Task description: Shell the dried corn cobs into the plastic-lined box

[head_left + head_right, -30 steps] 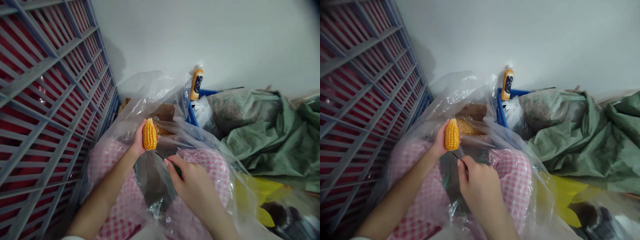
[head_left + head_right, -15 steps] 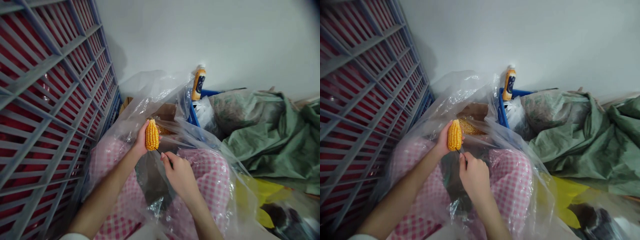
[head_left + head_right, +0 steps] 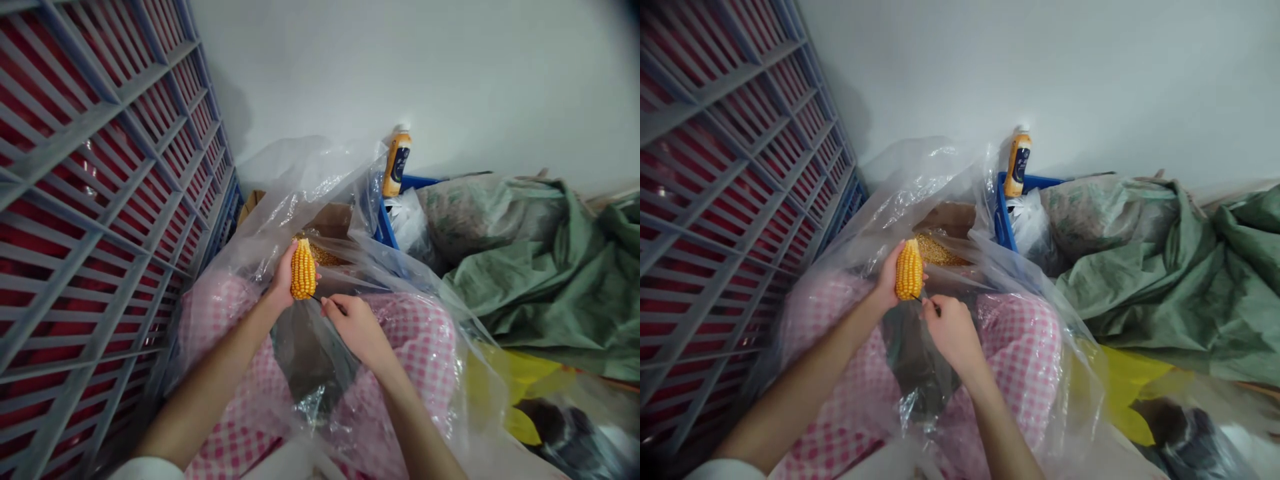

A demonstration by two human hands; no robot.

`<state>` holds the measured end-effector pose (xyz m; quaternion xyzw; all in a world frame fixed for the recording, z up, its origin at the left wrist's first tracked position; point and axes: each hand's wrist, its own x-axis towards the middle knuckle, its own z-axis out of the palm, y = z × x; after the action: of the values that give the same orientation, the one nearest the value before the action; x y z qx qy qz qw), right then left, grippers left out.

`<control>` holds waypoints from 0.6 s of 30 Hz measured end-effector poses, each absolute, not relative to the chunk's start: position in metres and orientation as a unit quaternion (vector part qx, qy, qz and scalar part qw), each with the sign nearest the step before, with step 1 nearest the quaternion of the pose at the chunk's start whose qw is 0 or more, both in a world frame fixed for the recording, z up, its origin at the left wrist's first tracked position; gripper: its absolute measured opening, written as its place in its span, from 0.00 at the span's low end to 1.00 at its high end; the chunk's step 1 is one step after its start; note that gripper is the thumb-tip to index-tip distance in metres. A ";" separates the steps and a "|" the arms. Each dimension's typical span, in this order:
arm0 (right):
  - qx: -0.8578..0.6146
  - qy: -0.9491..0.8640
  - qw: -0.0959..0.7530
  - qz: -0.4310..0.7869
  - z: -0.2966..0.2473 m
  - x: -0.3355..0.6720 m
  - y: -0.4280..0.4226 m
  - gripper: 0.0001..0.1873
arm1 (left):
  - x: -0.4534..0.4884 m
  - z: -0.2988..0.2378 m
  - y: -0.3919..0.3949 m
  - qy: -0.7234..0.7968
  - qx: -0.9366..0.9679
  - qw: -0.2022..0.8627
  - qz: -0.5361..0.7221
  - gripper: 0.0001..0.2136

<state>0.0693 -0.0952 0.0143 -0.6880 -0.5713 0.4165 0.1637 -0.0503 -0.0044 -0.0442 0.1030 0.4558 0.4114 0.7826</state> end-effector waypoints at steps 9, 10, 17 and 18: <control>-0.710 -0.578 0.138 0.378 0.010 0.064 -0.096 0.16 | -0.046 -0.048 -0.007 0.491 0.140 0.750 0.420 0.17; -0.711 -0.579 0.138 0.376 0.009 0.064 -0.096 0.16 | -0.045 -0.049 -0.007 0.495 0.141 0.747 0.421 0.17; -0.720 -0.585 0.130 0.349 0.003 0.058 -0.096 0.16 | -0.044 -0.052 -0.007 0.503 0.136 0.741 0.424 0.17; -0.720 -0.588 0.131 0.345 0.002 0.057 -0.096 0.16 | -0.044 -0.052 -0.007 0.503 0.135 0.740 0.426 0.17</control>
<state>0.0568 -0.0964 0.0021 -0.7201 -0.5876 0.3450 0.1311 -0.0441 -0.0071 -0.0521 0.1345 0.5033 0.4257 0.7399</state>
